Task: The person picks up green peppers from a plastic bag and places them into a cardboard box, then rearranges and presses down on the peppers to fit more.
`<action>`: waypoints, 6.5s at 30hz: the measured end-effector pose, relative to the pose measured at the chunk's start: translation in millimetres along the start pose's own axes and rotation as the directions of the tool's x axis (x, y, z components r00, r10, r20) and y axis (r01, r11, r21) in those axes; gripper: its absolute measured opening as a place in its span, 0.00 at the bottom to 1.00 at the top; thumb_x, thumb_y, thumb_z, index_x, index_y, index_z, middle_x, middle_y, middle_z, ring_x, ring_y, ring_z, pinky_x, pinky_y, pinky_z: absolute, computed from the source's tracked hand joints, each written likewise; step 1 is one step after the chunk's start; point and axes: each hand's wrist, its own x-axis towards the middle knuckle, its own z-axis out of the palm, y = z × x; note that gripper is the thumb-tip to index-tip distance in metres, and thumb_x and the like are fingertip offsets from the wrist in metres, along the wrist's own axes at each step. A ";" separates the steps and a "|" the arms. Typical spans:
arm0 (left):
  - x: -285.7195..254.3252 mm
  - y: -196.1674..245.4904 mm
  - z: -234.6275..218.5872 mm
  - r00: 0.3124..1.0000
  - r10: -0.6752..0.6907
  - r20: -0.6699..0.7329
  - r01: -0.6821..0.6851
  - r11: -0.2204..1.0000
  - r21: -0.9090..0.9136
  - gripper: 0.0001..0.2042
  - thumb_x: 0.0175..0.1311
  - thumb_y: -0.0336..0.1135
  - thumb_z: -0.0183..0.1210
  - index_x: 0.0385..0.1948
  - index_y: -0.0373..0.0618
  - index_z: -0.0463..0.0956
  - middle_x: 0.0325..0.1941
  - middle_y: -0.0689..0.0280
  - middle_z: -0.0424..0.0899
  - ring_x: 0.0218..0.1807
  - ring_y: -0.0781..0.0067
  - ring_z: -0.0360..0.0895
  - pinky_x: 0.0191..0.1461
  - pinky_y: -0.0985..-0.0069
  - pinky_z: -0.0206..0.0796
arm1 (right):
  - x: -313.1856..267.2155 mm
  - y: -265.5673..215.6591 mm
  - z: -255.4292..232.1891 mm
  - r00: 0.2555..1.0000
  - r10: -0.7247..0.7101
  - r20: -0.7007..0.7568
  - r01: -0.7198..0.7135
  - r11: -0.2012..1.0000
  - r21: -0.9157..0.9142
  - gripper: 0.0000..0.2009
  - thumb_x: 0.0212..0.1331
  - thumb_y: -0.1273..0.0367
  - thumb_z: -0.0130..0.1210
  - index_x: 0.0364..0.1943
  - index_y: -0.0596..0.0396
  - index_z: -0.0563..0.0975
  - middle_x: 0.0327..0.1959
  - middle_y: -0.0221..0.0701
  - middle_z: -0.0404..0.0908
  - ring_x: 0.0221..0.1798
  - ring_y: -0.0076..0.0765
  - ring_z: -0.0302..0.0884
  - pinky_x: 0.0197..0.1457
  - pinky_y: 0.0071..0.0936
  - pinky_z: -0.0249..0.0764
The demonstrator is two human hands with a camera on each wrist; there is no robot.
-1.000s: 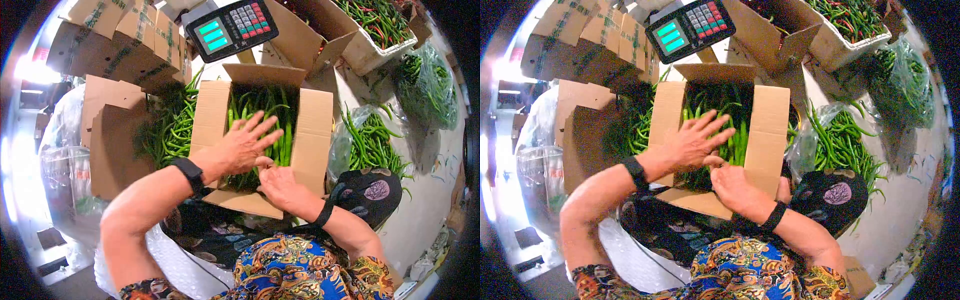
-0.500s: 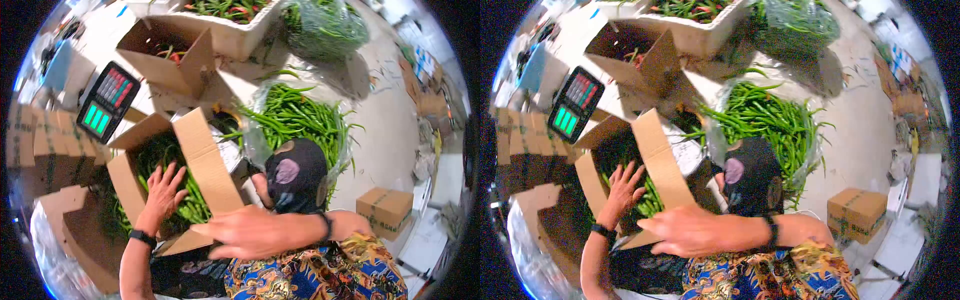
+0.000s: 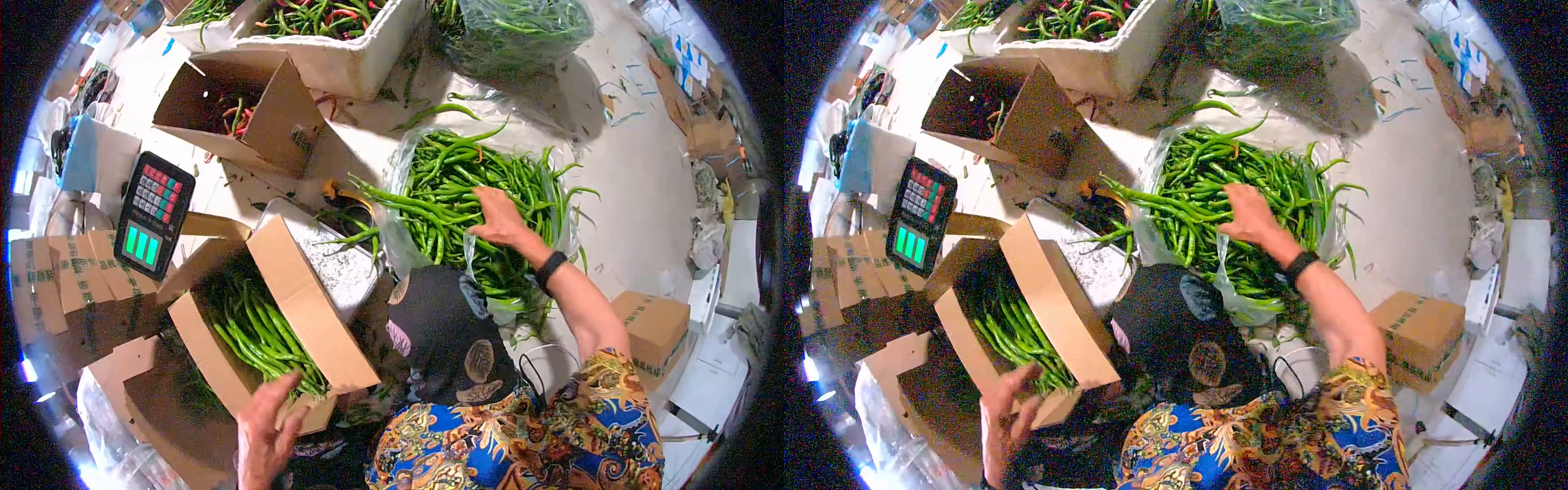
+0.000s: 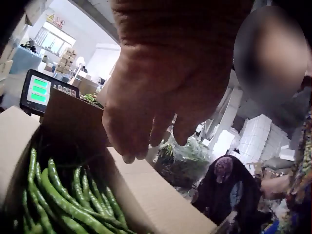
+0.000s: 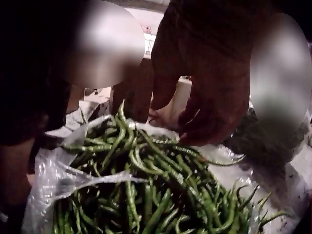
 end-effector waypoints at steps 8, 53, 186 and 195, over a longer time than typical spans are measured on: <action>9.8 22.5 20.9 0.993 -0.028 0.113 0.051 0.979 -0.198 0.17 0.64 0.29 0.56 0.54 0.35 0.73 0.51 0.53 0.81 0.53 0.61 0.77 0.56 0.71 0.67 | 76.3 -60.4 53.7 0.969 0.042 0.242 -0.059 0.996 0.065 0.31 0.36 0.59 0.66 0.47 0.59 0.70 0.49 0.45 0.72 0.54 0.53 0.69 0.54 0.48 0.66; 5.8 33.7 62.9 1.000 0.023 -0.006 -0.024 0.950 -0.313 0.16 0.61 0.26 0.57 0.52 0.39 0.74 0.49 0.51 0.80 0.52 0.50 0.77 0.55 0.65 0.68 | 99.0 54.8 -10.9 0.961 0.255 0.108 -0.248 0.966 -0.077 0.19 0.38 0.68 0.58 0.38 0.60 0.73 0.35 0.53 0.80 0.43 0.60 0.78 0.47 0.51 0.74; -3.9 -24.7 43.2 0.955 -0.201 -0.218 -0.102 0.468 -0.878 0.15 0.57 0.36 0.65 0.38 0.34 0.75 0.30 0.65 0.80 0.35 0.77 0.76 0.36 0.77 0.70 | -45.6 -346.2 -152.3 0.682 -0.290 0.672 -0.660 0.152 0.735 0.20 0.56 0.69 0.59 0.54 0.57 0.73 0.41 0.25 0.80 0.42 0.21 0.77 0.45 0.19 0.73; -2.2 -28.4 48.4 0.956 -0.213 -0.200 -0.050 0.554 -0.831 0.13 0.60 0.37 0.61 0.36 0.35 0.77 0.30 0.66 0.80 0.34 0.81 0.74 0.38 0.80 0.66 | -44.3 -334.3 -125.7 0.689 -0.313 0.654 -0.645 0.147 0.750 0.11 0.55 0.68 0.63 0.40 0.55 0.78 0.36 0.28 0.82 0.35 0.22 0.79 0.39 0.20 0.75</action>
